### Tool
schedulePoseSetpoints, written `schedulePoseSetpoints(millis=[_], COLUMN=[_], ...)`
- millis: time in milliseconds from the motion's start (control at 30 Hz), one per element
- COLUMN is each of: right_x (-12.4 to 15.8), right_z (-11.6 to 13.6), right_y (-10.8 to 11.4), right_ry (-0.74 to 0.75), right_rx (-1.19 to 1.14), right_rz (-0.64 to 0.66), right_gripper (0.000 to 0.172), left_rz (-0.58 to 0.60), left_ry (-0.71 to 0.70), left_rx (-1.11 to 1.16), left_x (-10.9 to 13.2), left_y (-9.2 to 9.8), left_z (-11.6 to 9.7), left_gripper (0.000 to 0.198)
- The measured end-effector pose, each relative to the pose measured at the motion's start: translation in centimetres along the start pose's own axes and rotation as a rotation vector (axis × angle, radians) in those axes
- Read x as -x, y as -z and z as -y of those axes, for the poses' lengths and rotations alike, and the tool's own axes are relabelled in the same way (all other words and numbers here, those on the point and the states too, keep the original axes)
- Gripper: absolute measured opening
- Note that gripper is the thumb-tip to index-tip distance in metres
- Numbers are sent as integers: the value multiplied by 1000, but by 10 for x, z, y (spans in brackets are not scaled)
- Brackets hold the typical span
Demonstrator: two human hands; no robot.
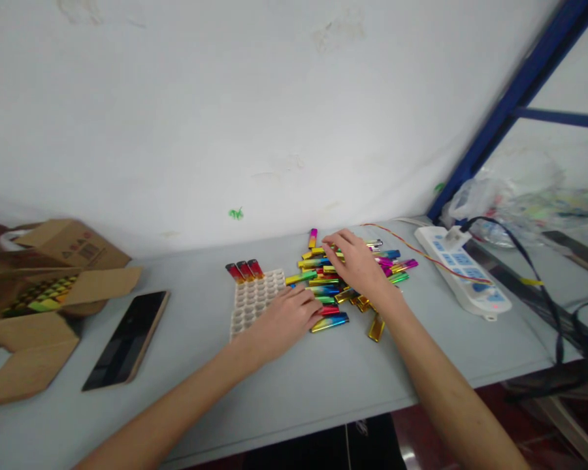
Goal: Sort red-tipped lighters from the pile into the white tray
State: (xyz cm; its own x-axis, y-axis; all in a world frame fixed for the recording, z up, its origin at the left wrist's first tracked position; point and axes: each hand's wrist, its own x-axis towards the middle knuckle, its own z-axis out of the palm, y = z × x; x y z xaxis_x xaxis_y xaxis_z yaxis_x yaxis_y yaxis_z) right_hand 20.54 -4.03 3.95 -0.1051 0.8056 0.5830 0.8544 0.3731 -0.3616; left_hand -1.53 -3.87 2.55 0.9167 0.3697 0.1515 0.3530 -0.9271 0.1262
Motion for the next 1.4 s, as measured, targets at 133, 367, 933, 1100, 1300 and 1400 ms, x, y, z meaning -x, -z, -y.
schedulePoseSetpoints(millis=[133, 367, 933, 1100, 1300, 1400], right_x=[0, 0, 3, 4, 6, 7], right_z=[2, -2, 7, 6, 8, 9], right_y=[1, 6, -8, -12, -15, -16], right_ry=[9, -15, 44, 49, 18, 34], right_rx=[-26, -33, -59, -57, -56, -61], right_rz=[11, -28, -1, 24, 49, 51], right_gripper=[25, 25, 21, 20, 19, 19], left_rz=[41, -5, -333, -301, -245, -283], left_ry=[22, 124, 596, 674, 724, 755], left_rx=[-126, 188, 1665, 1882, 1950, 1887], left_x=[-8, -1, 35, 40, 42, 42], left_y=[-8, 8, 16, 21, 19, 16], left_z=[-6, 0, 33, 35, 41, 40], left_gripper=[22, 11, 39, 50, 46, 45])
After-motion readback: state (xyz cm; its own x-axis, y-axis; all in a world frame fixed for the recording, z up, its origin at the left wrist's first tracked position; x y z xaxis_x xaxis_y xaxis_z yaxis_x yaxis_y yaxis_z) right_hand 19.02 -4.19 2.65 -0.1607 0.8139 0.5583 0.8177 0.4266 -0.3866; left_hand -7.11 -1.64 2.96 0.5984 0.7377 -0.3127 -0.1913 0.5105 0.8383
